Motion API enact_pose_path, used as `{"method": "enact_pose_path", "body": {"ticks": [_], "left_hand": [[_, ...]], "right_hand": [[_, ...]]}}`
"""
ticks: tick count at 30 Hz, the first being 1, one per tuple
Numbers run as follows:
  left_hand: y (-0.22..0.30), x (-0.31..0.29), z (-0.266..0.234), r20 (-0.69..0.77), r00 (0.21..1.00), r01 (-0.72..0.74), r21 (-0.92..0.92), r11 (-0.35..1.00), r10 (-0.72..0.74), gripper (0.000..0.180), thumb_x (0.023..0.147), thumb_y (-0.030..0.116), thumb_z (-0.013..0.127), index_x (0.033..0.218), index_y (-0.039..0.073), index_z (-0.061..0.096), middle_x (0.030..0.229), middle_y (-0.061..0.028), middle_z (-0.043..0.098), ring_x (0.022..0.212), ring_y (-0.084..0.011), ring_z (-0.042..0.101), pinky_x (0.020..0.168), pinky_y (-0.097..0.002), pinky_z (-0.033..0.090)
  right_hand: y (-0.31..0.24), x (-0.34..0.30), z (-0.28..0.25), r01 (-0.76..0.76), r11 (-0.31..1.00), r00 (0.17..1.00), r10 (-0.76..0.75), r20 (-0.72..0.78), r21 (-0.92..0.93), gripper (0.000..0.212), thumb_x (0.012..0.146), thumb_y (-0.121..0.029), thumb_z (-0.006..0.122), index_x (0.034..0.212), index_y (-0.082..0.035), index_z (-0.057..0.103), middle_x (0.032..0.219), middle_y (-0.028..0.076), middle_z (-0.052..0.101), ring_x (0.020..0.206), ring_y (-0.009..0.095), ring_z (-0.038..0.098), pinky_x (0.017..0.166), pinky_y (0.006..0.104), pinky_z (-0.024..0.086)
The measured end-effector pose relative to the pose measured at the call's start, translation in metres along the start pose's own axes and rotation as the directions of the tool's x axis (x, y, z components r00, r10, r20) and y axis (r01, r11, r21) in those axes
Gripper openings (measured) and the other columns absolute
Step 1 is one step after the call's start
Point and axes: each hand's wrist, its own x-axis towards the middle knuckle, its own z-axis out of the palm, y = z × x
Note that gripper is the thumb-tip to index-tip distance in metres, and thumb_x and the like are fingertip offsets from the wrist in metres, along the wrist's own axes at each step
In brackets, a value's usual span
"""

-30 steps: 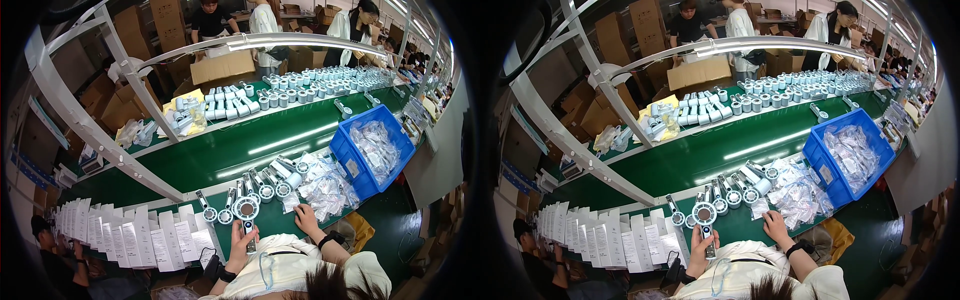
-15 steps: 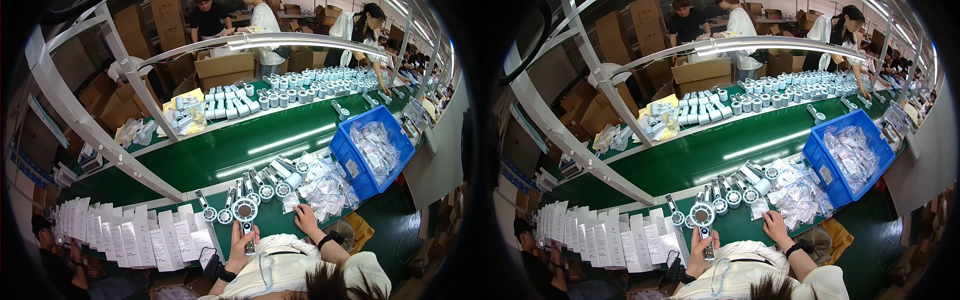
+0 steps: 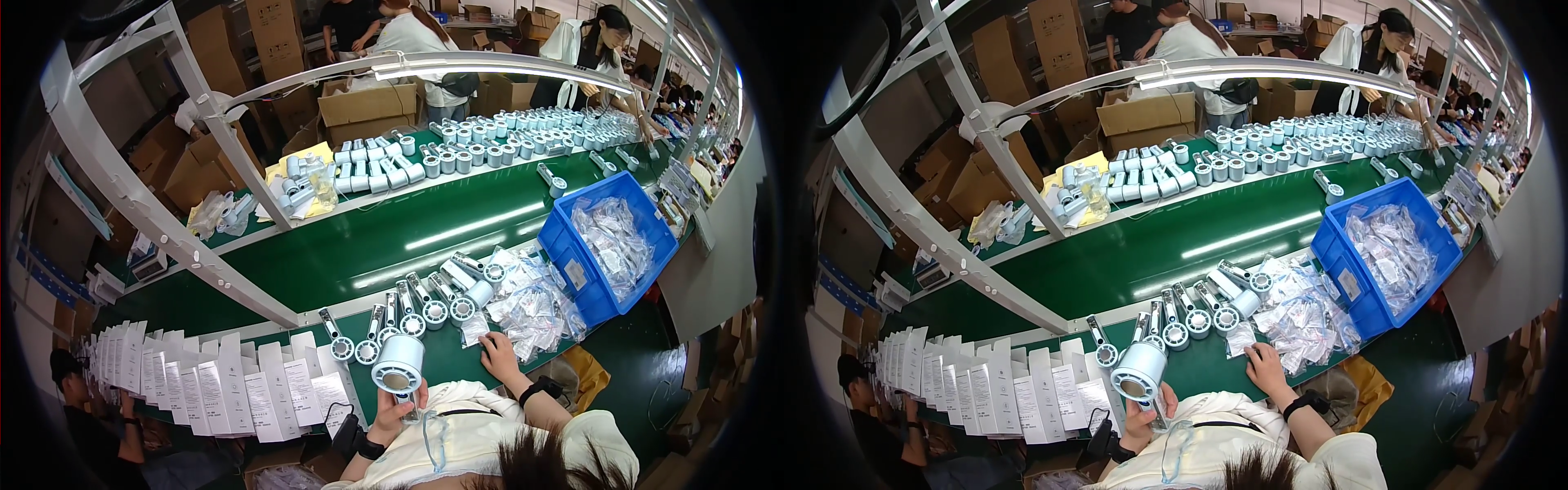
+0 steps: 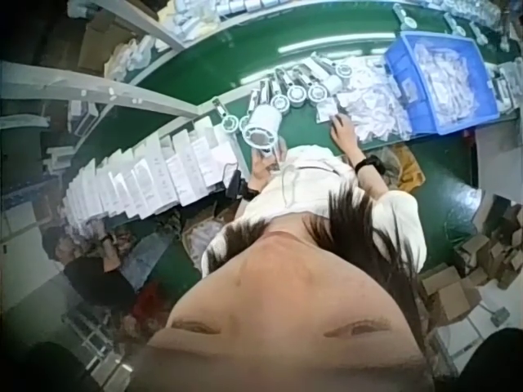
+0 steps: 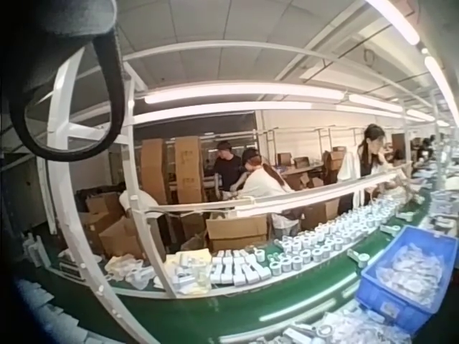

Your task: The person picks up a handheld fan, inspects it, and places it into a box. They then wrap another fan in bubble wrap and place it into a separate box along with a small plastic bag.

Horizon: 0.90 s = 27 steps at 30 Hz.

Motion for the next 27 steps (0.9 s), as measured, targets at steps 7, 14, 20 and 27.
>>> {"method": "enact_pose_path", "body": {"ticks": [7,14,20,27], "left_hand": [[0.003,0.0,0.008,-0.066,0.997,-0.042,0.114,0.993,0.05,0.05,0.062,0.024,0.07,0.096,-0.004,0.046,0.079,-0.0143,0.052,0.061,-0.0195,0.052,0.052,-0.0262,0.04],[-0.004,-0.008,-0.007,-0.027,1.0,0.018,0.219,0.975,-0.012,0.066,0.063,0.005,0.071,0.117,0.002,0.033,0.103,-0.011,0.049,0.089,-0.0176,0.052,0.075,-0.0289,0.044],[-0.001,-0.005,0.003,0.021,0.997,-0.077,0.39,0.917,0.075,0.074,0.063,0.003,0.073,0.123,0.002,0.03,0.112,-0.0101,0.046,0.103,-0.0158,0.047,0.085,-0.0281,0.04],[0.005,-0.014,0.003,-0.055,0.999,0.016,0.245,0.969,-0.002,0.077,0.061,0.001,0.072,0.125,0.0,0.029,0.113,-0.01,0.046,0.105,-0.0174,0.047,0.087,-0.0291,0.038]], "right_hand": [[0.0,0.001,0.001,0.002,1.0,1.0,-0.002,-0.003,-0.006,0.04,0.069,-0.008,0.059,0.108,-0.007,0.052,0.103,0.014,0.047,0.098,0.031,0.047,0.085,0.0399,0.039],[0.0,0.001,0.001,-0.002,1.0,1.0,0.002,-0.007,0.0,0.039,0.069,-0.007,0.058,0.107,-0.006,0.052,0.103,0.015,0.047,0.098,0.031,0.047,0.085,0.0399,0.038],[0.0,-0.001,0.0,-0.01,1.0,1.0,0.01,-0.007,-0.014,0.037,0.068,-0.008,0.058,0.105,-0.007,0.053,0.103,0.014,0.048,0.099,0.03,0.047,0.086,0.0393,0.038],[0.0,-0.001,0.002,0.01,1.0,1.0,-0.011,0.018,0.009,0.038,0.068,-0.006,0.059,0.106,-0.006,0.052,0.104,0.015,0.048,0.098,0.032,0.047,0.085,0.0397,0.038]]}}
